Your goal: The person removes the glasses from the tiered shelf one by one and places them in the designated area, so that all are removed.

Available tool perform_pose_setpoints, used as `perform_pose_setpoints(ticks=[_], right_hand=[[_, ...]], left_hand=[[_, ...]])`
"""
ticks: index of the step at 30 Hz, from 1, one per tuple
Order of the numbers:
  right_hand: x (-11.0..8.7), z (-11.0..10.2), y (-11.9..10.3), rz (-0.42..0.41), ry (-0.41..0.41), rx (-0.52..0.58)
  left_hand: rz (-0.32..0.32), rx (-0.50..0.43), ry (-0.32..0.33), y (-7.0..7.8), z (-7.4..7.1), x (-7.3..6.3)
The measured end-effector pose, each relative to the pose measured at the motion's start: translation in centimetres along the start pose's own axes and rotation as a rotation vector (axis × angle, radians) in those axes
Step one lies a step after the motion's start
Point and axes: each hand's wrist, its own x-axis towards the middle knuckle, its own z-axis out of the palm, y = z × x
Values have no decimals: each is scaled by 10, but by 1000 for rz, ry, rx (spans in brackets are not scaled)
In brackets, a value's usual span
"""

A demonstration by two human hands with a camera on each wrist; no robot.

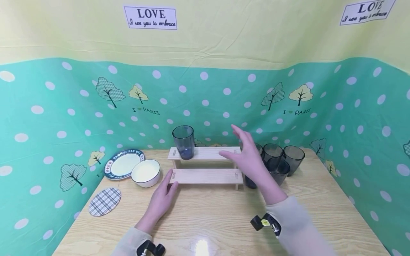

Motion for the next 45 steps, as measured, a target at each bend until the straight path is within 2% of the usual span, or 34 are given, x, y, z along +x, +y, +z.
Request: perform_pose_setpoints(ticks=[7, 26, 35, 45], right_hand=[[7, 22, -10, 3, -10, 62], [39, 71, -13, -32, -42, 153], [52, 97, -20, -6, -61, 128], [67, 113, -23, 3, -69, 64]], left_hand=[[1, 2, -1, 0, 1, -1], [1, 13, 8, -1, 0, -1], [11, 18, 11, -1, 2, 0], [7, 26, 11, -2, 2, 0]])
